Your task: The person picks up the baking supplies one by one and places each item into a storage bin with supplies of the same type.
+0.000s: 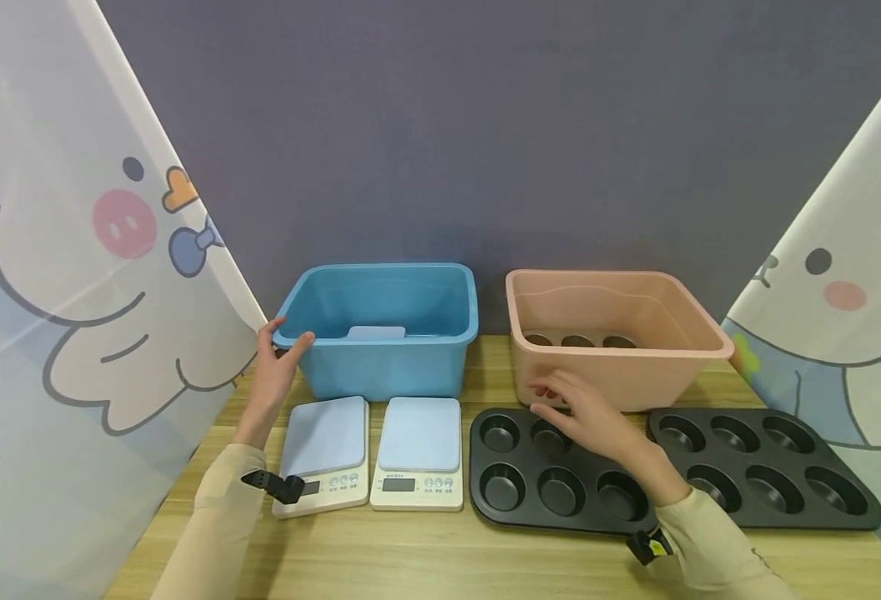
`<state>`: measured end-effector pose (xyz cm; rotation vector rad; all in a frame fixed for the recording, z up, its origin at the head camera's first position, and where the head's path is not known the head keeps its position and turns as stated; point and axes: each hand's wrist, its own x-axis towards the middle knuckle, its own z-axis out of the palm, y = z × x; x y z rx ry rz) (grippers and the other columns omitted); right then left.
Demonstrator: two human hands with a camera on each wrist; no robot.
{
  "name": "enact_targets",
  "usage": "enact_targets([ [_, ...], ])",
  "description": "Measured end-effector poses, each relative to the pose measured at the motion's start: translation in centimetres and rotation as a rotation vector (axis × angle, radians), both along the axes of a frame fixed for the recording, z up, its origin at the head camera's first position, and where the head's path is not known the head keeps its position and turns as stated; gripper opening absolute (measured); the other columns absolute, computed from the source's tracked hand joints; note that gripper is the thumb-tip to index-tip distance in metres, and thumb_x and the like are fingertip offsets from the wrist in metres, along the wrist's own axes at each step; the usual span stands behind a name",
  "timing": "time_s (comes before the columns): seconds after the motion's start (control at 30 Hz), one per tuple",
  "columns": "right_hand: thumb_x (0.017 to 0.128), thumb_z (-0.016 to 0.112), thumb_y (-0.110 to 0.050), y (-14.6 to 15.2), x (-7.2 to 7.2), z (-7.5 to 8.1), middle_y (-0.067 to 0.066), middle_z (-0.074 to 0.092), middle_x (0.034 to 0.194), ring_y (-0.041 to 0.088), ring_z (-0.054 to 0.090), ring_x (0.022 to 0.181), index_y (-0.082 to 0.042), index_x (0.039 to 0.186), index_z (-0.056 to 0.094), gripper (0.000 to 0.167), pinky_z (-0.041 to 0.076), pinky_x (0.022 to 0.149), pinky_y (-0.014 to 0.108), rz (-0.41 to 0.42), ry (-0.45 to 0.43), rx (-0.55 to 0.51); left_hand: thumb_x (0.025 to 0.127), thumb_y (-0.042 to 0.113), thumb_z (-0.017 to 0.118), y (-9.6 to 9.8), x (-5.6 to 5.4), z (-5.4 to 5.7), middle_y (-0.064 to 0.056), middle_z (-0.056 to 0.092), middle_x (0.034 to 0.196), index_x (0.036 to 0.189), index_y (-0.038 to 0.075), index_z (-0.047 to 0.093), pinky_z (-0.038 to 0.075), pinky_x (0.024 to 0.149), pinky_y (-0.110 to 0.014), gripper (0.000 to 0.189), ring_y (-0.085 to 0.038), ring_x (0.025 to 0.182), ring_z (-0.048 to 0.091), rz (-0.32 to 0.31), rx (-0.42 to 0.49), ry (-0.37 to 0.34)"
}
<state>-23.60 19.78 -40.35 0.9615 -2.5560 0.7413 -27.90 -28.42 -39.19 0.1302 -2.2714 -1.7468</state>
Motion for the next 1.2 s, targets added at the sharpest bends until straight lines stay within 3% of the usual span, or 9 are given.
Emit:
enact_targets([
  [0.27, 0.095, 0.069, -0.023, -2.8, -0.9, 0.5, 0.003, 0.066, 0.102, 0.018, 0.066, 0.093, -0.011, 0.122, 0.067, 0.03, 0.056, 0.083, 0.036, 0.078, -0.029, 0.014, 0.098, 0.037, 0.06, 1.4, 1.5, 2.0, -0.021, 0.011, 0.163, 0.158, 0.016, 0.01, 0.023, 0.12, -0.055, 0.08, -0.035, 0.149, 0.02, -0.009, 0.067, -0.016],
  [0.47, 0.095, 0.068, -0.03, -4.7, -1.3, 0.4, -0.001, 0.067, 0.102, 0.017, 0.064, 0.094, -0.017, 0.119, 0.069, 0.027, 0.053, 0.081, 0.033, 0.079, -0.065, 0.047, 0.097, 0.041, 0.06, 0.7, 0.5, 0.9, -0.016, 0.012, 0.164, 0.158, 0.02, 0.011, 0.023, 0.12, -0.052, 0.081, -0.031, 0.148, 0.021, -0.002, 0.071, -0.016],
  [0.7, 0.097, 0.064, -0.032, -6.6, -1.8, 0.3, 0.001, 0.07, 0.108, 0.014, 0.064, 0.098, -0.015, 0.123, 0.067, 0.031, 0.053, 0.084, 0.033, 0.098, -0.163, 0.071, 0.098, 0.038, 0.059, 1.0, 1.1, 1.8, -0.02, 0.011, 0.163, 0.157, 0.015, 0.01, 0.022, 0.119, -0.055, 0.08, -0.034, 0.147, 0.021, -0.011, 0.063, -0.025],
  [1.0, 0.096, 0.066, -0.027, -8.7, -2.7, 0.1, 0.005, 0.069, 0.105, 0.016, 0.065, 0.096, -0.008, 0.124, 0.065, 0.034, 0.055, 0.082, 0.033, 0.141, -0.232, 0.068, 0.096, 0.047, 0.06, -0.1, -0.2, -0.1, -0.017, 0.012, 0.164, 0.157, 0.02, 0.011, 0.023, 0.119, -0.055, 0.083, -0.033, 0.148, 0.021, 0.002, 0.034, -0.009],
  [1.2, 0.096, 0.066, -0.03, -10.1, -2.9, 0.0, 0.006, 0.067, 0.108, 0.02, 0.065, 0.098, -0.008, 0.126, 0.064, 0.037, 0.055, 0.082, 0.034, 0.145, -0.27, 0.13, 0.096, 0.047, 0.06, -0.1, -0.4, -0.3, -0.017, 0.016, 0.162, 0.157, 0.021, 0.012, 0.026, 0.118, -0.053, 0.082, -0.031, 0.145, 0.025, 0.01, 0.039, 0.0],
])
